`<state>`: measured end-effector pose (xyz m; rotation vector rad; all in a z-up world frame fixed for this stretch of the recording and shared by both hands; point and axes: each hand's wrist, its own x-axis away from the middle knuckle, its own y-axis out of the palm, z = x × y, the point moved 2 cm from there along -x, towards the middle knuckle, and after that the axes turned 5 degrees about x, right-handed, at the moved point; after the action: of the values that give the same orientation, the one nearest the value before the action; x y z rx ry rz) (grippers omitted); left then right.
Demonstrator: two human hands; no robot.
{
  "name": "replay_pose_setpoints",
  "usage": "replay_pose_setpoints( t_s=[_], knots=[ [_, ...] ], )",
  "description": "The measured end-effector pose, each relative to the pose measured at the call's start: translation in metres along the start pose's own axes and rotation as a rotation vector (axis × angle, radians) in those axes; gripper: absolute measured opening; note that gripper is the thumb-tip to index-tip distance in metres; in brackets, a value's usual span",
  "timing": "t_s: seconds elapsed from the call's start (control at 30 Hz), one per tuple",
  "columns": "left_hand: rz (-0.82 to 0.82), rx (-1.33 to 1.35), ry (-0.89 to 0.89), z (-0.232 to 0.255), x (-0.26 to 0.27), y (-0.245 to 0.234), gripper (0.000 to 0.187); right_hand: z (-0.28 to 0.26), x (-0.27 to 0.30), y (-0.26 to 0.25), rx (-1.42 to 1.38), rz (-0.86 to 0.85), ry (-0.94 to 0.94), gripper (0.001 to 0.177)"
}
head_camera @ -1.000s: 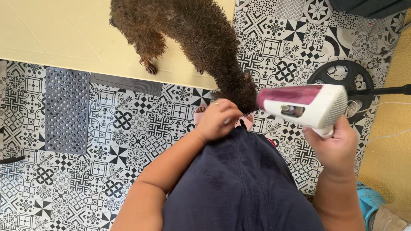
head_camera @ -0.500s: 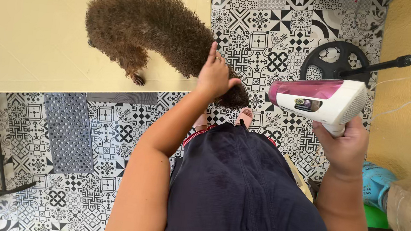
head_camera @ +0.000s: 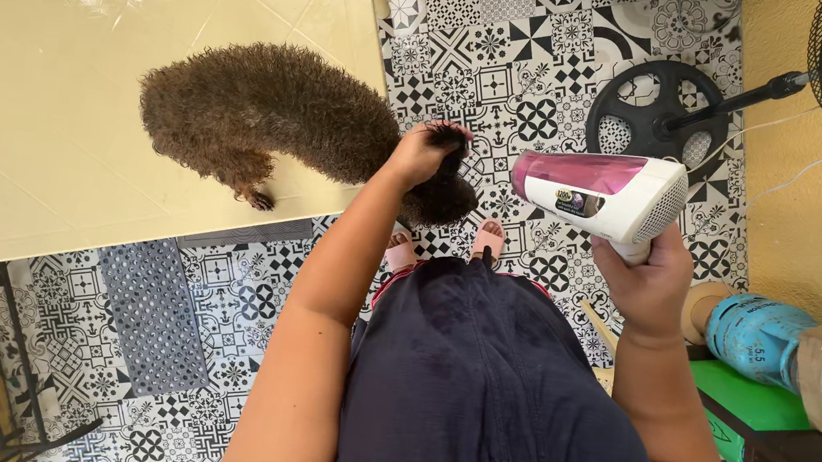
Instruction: The person uses a hairdryer to dry a small brown dog standing on a grooming table. They hold the dog with one hand while directing airflow with the other, moving along the dog's body to dry its fur.
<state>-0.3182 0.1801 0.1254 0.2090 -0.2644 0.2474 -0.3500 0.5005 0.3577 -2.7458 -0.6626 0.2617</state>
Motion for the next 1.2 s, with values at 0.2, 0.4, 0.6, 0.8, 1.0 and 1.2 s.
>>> replay_pose_setpoints(
  t_s=[0.2,0.4,0.6,0.8,1.0,1.2],
  knots=[
    [0.144,-0.367,-0.023,0.012,0.005,0.004,0.027,-0.001,-0.011,0.007,0.174,0.010,-0.047,0.040],
    [0.223,-0.252,-0.072,0.008,0.011,0.005,0.021,0.001,-0.020,0.024,-0.002,-0.058,-0.048,0.040],
    [0.199,-0.102,-0.027,0.014,0.015,0.004,0.025,0.001,-0.024,0.033,0.069,-0.064,-0.066,0.043],
    [0.501,-1.548,0.344,0.048,0.031,0.007,0.093,0.001,-0.024,0.032,0.012,-0.069,-0.055,0.042],
    [-0.202,-1.276,-0.371,0.053,0.051,0.030,0.037,0.000,-0.022,0.031,0.072,-0.086,-0.077,0.042],
    [-0.044,-1.000,0.014,0.040,0.051,0.022,0.037,-0.002,-0.018,0.032,0.088,-0.105,-0.018,0.044]
  ],
)
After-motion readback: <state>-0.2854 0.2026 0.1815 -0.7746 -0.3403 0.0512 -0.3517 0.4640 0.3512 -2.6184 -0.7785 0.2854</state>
